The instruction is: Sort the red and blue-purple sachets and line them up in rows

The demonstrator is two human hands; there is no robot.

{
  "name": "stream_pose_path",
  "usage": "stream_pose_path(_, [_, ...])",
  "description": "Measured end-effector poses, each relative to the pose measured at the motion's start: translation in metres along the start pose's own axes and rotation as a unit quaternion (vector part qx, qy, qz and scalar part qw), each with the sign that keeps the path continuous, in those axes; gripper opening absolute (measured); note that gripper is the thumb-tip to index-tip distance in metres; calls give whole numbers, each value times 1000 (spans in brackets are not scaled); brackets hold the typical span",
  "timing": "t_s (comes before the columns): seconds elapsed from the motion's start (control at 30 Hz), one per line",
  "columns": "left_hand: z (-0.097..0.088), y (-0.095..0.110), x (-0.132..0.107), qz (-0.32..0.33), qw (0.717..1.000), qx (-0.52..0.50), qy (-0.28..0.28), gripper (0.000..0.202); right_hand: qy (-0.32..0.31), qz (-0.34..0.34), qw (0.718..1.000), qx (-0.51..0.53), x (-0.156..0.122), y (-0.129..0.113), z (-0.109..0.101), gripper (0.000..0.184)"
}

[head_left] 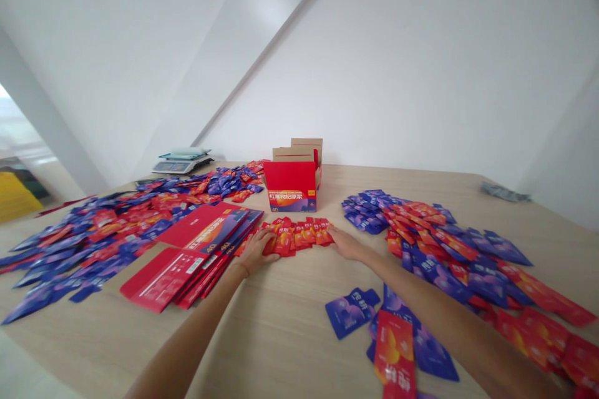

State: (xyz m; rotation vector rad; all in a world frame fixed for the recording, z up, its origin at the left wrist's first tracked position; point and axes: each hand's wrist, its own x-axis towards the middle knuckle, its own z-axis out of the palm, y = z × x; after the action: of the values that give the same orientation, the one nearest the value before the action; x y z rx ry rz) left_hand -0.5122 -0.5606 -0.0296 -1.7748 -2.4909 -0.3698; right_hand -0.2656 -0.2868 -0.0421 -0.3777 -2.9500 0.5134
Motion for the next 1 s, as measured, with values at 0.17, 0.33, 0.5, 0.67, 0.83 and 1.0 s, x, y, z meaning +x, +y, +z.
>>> stream_pose_path(0.17, [-9, 12, 6, 10, 1000, 7, 2, 90, 7, -8, 1000, 4, -25, -4, -36, 68])
stream_pose_path(0.33, [-11, 89, -29, 187, 982, -12, 32, 55, -74, -20, 997, -27, -114, -10, -57, 70])
stream_pose_path(0.5, [7, 181, -68, 357, 928, -91, -58, 46, -180, -11, 981, -76, -198, -33, -34, 87])
stream_pose_path(0.67, [30, 208, -76, 299, 948, -101, -31, 34, -117, 9, 993, -16, -210, -28, -57, 45])
stream_pose_path(0.83, [36, 220, -91, 226, 959, -169, 16, 36, 4, 222, 945, 240, -169, 4, -100, 22])
stream_pose_path(1.0, [37, 228, -97, 245, 954, -175, 11, 38, 65, 318, 889, 323, -89, 6, -79, 30])
